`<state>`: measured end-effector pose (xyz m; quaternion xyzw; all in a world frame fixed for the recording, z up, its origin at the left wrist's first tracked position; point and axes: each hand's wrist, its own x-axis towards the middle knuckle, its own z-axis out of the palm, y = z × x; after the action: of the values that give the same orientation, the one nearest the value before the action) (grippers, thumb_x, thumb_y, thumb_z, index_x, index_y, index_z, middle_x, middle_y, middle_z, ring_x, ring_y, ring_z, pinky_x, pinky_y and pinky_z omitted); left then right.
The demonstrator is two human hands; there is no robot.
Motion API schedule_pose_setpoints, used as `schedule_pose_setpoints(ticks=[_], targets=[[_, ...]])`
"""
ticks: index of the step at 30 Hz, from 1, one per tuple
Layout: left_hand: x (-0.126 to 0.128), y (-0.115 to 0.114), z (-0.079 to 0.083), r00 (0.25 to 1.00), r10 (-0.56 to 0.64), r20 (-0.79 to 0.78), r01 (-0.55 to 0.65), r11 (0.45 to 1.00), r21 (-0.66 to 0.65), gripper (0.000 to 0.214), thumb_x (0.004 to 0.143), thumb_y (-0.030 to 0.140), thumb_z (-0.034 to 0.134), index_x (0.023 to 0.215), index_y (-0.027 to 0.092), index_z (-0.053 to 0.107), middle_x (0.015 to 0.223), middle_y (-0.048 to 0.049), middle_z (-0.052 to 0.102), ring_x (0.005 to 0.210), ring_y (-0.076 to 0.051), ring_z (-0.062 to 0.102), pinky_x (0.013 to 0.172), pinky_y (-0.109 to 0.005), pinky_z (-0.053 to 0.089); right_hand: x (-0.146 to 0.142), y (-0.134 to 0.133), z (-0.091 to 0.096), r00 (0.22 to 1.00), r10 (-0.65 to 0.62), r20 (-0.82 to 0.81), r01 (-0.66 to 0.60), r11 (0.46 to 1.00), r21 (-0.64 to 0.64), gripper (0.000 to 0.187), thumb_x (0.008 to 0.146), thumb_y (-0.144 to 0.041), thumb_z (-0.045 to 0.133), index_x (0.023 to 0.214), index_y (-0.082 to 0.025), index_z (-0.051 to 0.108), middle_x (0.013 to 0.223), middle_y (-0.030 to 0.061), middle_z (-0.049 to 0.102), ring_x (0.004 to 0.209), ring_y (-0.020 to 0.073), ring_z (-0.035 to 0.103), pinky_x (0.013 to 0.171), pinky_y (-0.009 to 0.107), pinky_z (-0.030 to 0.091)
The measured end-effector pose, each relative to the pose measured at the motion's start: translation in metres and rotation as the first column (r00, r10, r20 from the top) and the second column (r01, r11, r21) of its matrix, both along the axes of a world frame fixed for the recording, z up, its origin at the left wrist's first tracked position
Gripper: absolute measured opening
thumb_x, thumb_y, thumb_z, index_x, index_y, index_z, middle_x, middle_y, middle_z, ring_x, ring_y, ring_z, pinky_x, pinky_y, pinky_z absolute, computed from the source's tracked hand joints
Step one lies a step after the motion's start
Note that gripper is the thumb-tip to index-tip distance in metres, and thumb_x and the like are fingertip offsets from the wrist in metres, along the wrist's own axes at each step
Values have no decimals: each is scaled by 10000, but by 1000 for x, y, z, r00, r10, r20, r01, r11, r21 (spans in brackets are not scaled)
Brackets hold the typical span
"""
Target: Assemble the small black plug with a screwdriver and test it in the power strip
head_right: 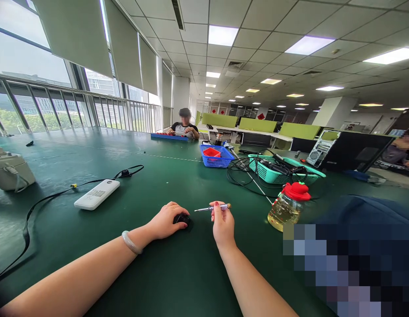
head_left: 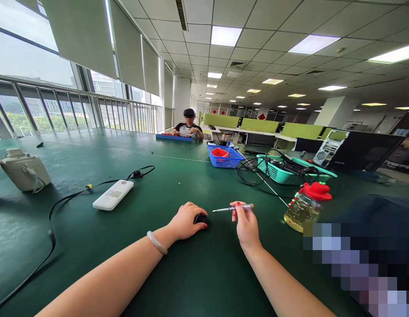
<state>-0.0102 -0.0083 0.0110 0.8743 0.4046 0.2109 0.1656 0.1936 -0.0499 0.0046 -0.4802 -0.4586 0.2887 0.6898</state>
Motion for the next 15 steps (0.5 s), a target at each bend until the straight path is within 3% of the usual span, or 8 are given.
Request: schedule_pose_setpoints(ticks=[4,8,15], targets=[[0,1,0,1000,-4,23,4,1000,-4,407,701,456,747,1058,274,675,1052,-30,685,1073,-269,531,960,-414,417,-1,2,0,998,-24,-61,24,1000,-3,318,783,-517,635,841,-216,548,592,-42,509,501,121,453,492,265,397],[-1,1,-2,999,-24,38,25,999,-29,464,684,382,751,1128,283,663,1119,-29,676,1115,-276,516,1000,-420,396,0,4,-1,996,-40,-80,39,999,-7,255,780,-452,617,816,-227,503,562,-58,502,473,115,454,477,258,392],[0,2,-2,999,-28,23,29,998,-53,373,701,316,722,1071,289,686,1049,-9,706,1090,-265,531,985,-404,411,2,3,-2,1000,8,-19,-9,999,-48,191,776,-401,584,785,-222,518,572,-43,523,471,114,461,462,255,386]])
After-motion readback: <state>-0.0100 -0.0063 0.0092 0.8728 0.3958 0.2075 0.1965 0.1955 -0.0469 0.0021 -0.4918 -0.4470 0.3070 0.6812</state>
